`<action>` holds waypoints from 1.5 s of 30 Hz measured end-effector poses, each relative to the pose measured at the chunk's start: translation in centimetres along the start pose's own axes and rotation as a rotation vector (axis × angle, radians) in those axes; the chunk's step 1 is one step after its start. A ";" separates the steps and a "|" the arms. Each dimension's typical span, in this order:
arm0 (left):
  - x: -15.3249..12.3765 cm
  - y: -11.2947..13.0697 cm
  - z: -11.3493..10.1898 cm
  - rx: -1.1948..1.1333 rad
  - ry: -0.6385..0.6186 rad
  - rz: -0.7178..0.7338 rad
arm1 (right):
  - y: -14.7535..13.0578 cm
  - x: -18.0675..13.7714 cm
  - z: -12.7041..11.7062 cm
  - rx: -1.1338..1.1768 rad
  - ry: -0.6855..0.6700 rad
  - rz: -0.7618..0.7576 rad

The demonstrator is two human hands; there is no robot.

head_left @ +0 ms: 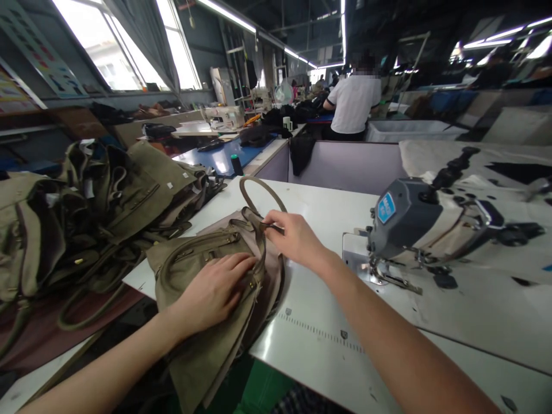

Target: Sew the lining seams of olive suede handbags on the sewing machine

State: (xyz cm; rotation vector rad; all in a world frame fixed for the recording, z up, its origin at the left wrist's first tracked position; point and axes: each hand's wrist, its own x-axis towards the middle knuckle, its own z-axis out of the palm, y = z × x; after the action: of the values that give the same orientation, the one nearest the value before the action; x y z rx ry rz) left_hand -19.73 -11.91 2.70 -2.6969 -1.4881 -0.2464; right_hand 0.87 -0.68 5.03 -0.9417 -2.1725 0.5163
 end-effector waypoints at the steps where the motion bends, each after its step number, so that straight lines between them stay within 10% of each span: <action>1: 0.2 -0.5 -0.7 -0.036 -0.075 -0.013 | 0.2 0.5 0.1 0.011 0.032 0.007; 6: 3.1 -2.2 -0.7 -0.267 -0.317 0.180 | 2.0 -1.2 1.5 0.080 0.137 0.160; 12: 7.5 -1.4 1.9 -0.421 -0.301 0.308 | 3.4 -6.3 1.3 0.176 0.261 0.322; 19: 6.9 -2.7 -5.5 -0.241 0.069 0.319 | 4.8 -9.3 1.6 0.437 0.367 0.415; 25: 5.8 -2.5 -11.6 -0.107 0.318 0.282 | 0.3 -11.7 4.0 0.536 0.460 0.347; 32: 8.7 -4.6 -13.8 0.044 0.308 0.368 | -6.5 -14.1 6.8 0.222 -0.072 -0.060; 35: 11.6 -6.2 -12.4 0.272 0.149 0.265 | -7.4 -14.1 7.9 0.139 -0.286 -0.107; 39: 13.9 -6.5 -5.4 0.403 -0.159 0.130 | -7.5 -14.3 9.2 -0.015 -0.275 -0.101; 45: 13.6 -4.0 3.6 0.254 -0.172 0.166 | -5.2 -15.4 8.9 -0.051 -0.282 -0.136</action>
State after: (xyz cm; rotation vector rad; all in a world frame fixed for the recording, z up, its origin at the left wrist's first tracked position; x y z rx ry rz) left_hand -15.55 2.04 1.28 -2.6664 -1.2248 0.1744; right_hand -0.65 -16.33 -4.75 -0.7781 -2.4927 0.5568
